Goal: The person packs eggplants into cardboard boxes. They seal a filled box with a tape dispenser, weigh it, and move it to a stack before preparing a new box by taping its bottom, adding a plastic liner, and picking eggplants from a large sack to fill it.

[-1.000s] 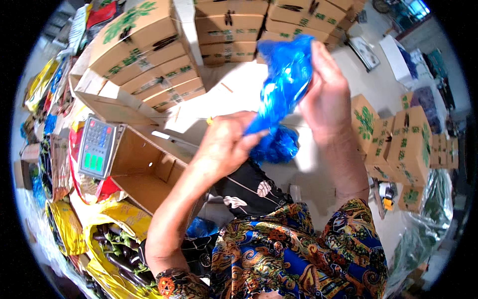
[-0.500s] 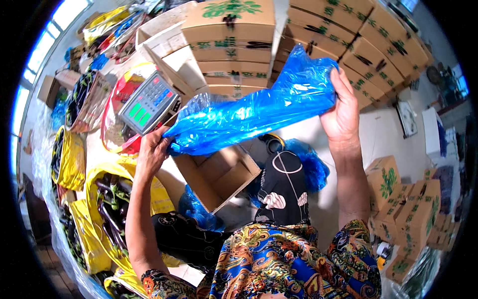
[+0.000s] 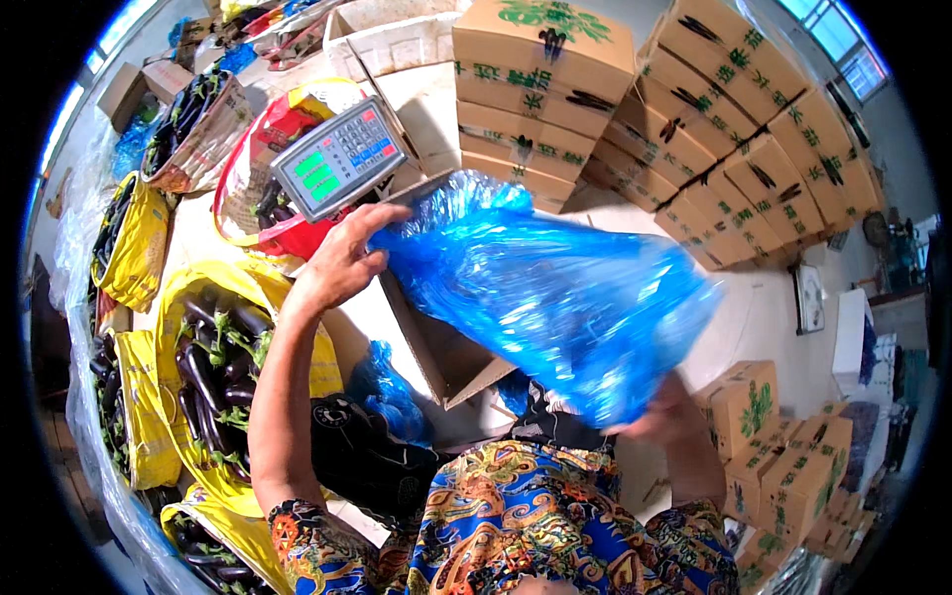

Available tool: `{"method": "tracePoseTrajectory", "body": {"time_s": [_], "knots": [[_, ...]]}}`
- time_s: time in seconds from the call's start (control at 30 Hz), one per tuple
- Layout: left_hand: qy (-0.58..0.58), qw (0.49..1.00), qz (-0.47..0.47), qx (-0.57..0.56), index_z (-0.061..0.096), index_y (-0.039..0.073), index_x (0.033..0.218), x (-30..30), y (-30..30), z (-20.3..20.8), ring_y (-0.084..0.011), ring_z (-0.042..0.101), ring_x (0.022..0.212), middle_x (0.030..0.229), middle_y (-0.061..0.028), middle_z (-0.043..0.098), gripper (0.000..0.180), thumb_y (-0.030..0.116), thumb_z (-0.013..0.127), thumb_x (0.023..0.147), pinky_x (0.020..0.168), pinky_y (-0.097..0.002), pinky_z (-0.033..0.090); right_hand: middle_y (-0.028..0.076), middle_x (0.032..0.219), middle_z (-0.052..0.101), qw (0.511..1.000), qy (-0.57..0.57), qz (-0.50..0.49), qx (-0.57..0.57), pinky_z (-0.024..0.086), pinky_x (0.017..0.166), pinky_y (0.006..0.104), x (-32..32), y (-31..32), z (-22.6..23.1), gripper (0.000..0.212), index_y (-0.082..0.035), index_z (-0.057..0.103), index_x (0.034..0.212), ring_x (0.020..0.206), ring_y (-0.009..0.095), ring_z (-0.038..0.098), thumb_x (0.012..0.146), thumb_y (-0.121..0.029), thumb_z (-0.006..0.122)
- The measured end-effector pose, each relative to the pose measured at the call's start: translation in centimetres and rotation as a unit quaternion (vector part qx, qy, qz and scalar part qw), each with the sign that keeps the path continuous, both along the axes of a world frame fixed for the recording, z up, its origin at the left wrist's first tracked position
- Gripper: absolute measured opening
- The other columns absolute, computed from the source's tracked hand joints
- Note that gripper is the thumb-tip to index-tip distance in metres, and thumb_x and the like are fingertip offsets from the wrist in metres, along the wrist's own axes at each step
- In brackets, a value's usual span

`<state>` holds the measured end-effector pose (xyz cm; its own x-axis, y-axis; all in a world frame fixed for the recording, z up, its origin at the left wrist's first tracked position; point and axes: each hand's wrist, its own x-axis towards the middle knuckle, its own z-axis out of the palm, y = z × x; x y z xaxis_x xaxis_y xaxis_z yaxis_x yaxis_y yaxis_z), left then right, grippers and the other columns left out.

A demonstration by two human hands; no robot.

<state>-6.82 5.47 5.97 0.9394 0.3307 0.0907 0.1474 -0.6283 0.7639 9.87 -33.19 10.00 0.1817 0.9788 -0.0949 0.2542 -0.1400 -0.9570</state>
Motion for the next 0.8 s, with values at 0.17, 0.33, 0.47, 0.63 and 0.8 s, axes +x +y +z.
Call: {"method": "tracePoseTrajectory", "body": {"time_s": [0.17,0.33,0.47,0.63,0.8], "knots": [[-0.069,0.993,-0.011,0.096,0.057,0.004,0.122,2.3,-5.8,2.0,-0.0312,0.051,0.118,0.118,-0.0165,0.058,0.042,0.006,0.064,0.081,0.102,-0.0388,0.039,0.017,0.114,0.060,0.968,-0.072,0.240,-0.028,0.046,0.088,0.0432,-4.9,2.3,-4.1,0.026,-0.006,0.066,0.105,0.100,0.031,0.058,0.081,-0.016,0.070],[0.004,0.993,-0.012,-0.119,0.050,0.001,0.130,3.5,-10.3,-2.7,-0.0292,0.064,0.095,0.113,-0.0197,0.062,0.061,0.031,0.074,0.083,0.080,-0.0384,0.053,0.018,0.118,0.056,0.948,-0.174,0.259,0.069,0.044,0.090,0.0423,-6.1,2.8,-4.3,0.031,-0.005,0.059,0.110,0.103,0.032,0.054,0.083,-0.020,0.068],[0.098,0.986,-0.070,-0.115,0.048,-0.005,0.130,3.6,-13.3,-5.3,-0.0347,0.067,0.090,0.099,-0.0238,0.066,0.079,0.047,0.077,0.076,0.080,-0.0417,0.053,0.015,0.109,0.060,0.947,-0.137,0.289,0.016,0.044,0.089,0.0414,-5.3,2.4,-4.7,0.032,-0.004,0.058,0.114,0.101,0.031,0.055,0.089,-0.024,0.061],[0.147,0.973,-0.086,-0.157,0.061,-0.002,0.103,3.6,-15.3,-6.2,-0.0353,0.067,0.085,0.085,-0.0221,0.066,0.035,0.022,0.073,0.081,0.077,-0.0407,0.051,0.017,0.107,0.061,0.935,-0.082,0.340,-0.051,0.045,0.086,0.0429,-5.6,3.2,-4.7,0.036,-0.003,0.056,0.121,0.099,0.033,0.057,0.092,-0.025,0.057],[0.075,0.963,-0.021,-0.257,0.059,-0.001,0.091,2.3,-14.4,-5.1,-0.0175,0.055,0.070,0.071,-0.0105,0.057,0.016,0.011,0.065,0.084,0.067,-0.0336,0.046,0.016,0.093,0.068,0.970,0.027,0.238,-0.036,0.052,0.074,0.0381,-4.8,4.0,-3.6,0.025,0.000,0.062,0.105,0.084,0.028,0.067,0.091,-0.020,0.060]]}}
